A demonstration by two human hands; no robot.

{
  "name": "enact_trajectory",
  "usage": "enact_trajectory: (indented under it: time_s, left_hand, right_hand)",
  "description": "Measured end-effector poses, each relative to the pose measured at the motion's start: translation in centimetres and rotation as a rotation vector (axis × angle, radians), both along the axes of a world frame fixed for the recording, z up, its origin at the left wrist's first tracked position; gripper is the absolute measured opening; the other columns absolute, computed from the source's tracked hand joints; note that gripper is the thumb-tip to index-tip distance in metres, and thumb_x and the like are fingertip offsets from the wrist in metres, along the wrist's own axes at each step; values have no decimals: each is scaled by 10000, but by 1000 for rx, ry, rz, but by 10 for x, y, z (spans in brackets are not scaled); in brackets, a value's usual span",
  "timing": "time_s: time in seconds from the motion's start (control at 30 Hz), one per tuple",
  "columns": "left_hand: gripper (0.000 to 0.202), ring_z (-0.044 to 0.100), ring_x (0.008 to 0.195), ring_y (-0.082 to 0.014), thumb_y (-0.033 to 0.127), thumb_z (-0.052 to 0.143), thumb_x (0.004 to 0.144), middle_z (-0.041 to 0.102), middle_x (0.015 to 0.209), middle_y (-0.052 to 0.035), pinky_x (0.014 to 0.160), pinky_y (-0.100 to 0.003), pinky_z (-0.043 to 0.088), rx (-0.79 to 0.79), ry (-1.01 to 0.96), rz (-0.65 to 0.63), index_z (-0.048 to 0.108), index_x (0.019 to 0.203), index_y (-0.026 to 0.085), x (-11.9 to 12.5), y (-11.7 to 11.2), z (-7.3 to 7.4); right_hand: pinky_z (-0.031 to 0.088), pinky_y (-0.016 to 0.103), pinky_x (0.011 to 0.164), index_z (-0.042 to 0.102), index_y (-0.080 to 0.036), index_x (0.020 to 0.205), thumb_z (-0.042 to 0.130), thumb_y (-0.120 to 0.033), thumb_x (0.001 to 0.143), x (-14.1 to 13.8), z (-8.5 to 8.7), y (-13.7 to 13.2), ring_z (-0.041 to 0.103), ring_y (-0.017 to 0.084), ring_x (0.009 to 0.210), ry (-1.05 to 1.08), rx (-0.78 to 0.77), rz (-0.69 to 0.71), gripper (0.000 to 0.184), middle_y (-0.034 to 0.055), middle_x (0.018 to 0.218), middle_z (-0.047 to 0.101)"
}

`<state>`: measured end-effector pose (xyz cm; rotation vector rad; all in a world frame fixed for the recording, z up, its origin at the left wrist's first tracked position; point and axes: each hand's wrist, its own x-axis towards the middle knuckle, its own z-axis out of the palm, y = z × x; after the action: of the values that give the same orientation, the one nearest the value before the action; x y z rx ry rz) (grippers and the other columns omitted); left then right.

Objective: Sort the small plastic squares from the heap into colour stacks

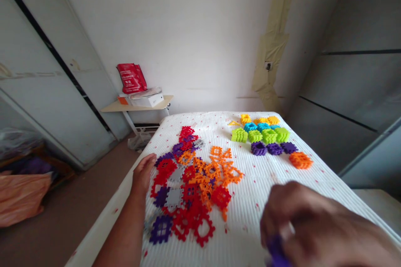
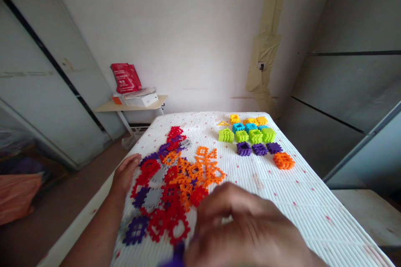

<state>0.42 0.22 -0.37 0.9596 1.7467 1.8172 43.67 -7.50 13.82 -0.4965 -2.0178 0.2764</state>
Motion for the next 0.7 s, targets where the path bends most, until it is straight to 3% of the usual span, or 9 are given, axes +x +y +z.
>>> enact_trajectory:
  time_s: [0.07, 0.13, 0.3, 0.37, 0.5, 0.7]
  left_hand:
    - [501, 591, 1063, -251, 450, 699, 614, 679, 1056, -83, 973, -378, 426, 3, -17, -2, 647, 1019, 161, -1, -1, -1]
    - [498, 590, 1062, -259, 446, 709, 599, 684, 1032, -76, 978, -384, 424, 3, -47, -1, 649, 1004, 163, -3, -2, -3]
    - [479, 596, 1024, -260, 394, 752, 546, 701, 923, -17, 989, -403, 416, 20, -149, 11, 654, 964, 184, -8, -1, -9]
    - [495, 608, 983, -235, 389, 765, 524, 695, 891, -9, 992, -412, 410, 24, -172, 17, 651, 959, 182, -8, 0, -9]
    - [499, 622, 879, -174, 404, 781, 473, 674, 811, 17, 993, -386, 405, 44, -203, 11, 650, 902, 186, -5, 0, -4]
    - [505, 614, 868, -192, 392, 816, 402, 669, 798, 15, 1049, -450, 338, 69, -257, 7, 659, 840, 194, 4, -3, 5]
  right_hand:
    - [514, 410, 677, 553, -388, 1152, 636, -351, 684, -11, -2, 18, 597, 266, 891, -94, -148, -74, 476, 75, 988, 619]
    - [526, 366, 695, 543, -306, 1153, 579, -286, 756, -14, -19, 40, 594, 223, 876, -175, -212, -187, 398, 76, 1055, 599]
    - [508, 335, 791, 535, -199, 1138, 558, -200, 749, 15, -96, 82, 591, 206, 925, -305, -256, -525, 390, 91, 1077, 584]
    - [494, 317, 813, 539, -189, 1140, 565, -186, 740, 26, -116, 86, 588, 205, 952, -366, -309, -632, 401, 91, 1082, 586]
    - [470, 284, 811, 562, -201, 1135, 586, -206, 736, 30, -123, 85, 590, 200, 948, -468, -444, -768, 399, 76, 1076, 603]
    - [437, 266, 814, 624, -162, 1054, 609, -235, 730, 31, -119, 86, 583, 197, 920, -482, -511, -786, 332, 84, 1000, 617]
